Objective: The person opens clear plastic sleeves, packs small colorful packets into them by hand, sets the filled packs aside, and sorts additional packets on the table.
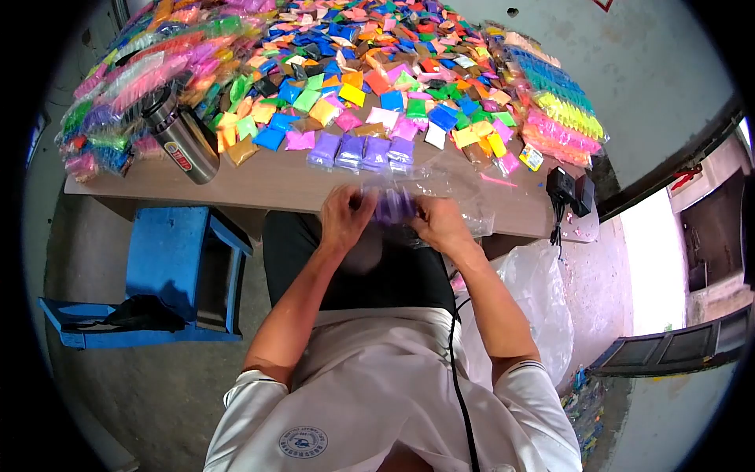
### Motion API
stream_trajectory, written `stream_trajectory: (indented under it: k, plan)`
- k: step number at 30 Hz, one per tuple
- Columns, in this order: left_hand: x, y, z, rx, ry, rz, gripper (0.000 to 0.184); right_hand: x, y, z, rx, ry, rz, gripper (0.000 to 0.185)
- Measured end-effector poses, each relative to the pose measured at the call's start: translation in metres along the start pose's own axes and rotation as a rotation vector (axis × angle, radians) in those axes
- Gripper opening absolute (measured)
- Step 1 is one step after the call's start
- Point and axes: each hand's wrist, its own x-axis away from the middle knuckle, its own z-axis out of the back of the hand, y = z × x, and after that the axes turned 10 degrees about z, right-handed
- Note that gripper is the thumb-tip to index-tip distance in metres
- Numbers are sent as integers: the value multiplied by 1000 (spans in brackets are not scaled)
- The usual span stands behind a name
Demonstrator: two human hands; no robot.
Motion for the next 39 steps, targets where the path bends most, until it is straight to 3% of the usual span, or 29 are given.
stream_trajectory:
  k: [3,12,14,18,21,24,27,29,33,36,39]
  plan:
    - [0,2,-1,30,-26,74,36,2,10,-8,92,98,112,21]
    - [0,3,2,9,11,24,36,-1,-15,40,-23,-177,-55,36]
    - [-1,0,3,-22,-5,-2,43,-1,-17,46,-292,-133,-17,34]
    - [1,0,3,-27,-58,66,44,-10,-12,44,-155,-201,-68,27]
    - [2,5,6,28,-59,42,43,-10,-11,29,-194,-93,-27,13]
    - [3,0,3,-2,-17,-48,43,-12,-8,20,-196,-51,-1,8]
    - [2,-6,-1,-41,151,-279,44,-14,11,16,-237,-117,33,8]
    - [1,-3,3,-7,-58,8,45,-12,1,25,-356,-46,-61,12]
    - [-1,-2,3,-29,-78,46,46,-26,-13,53,-361,-36,-63,15]
    - [-1,-3,2,4,-120,133,43,-49,-30,75,-93,237,127,18]
    - [0,6,6,33,-145,171,41,-88,-24,83,111,208,296,18]
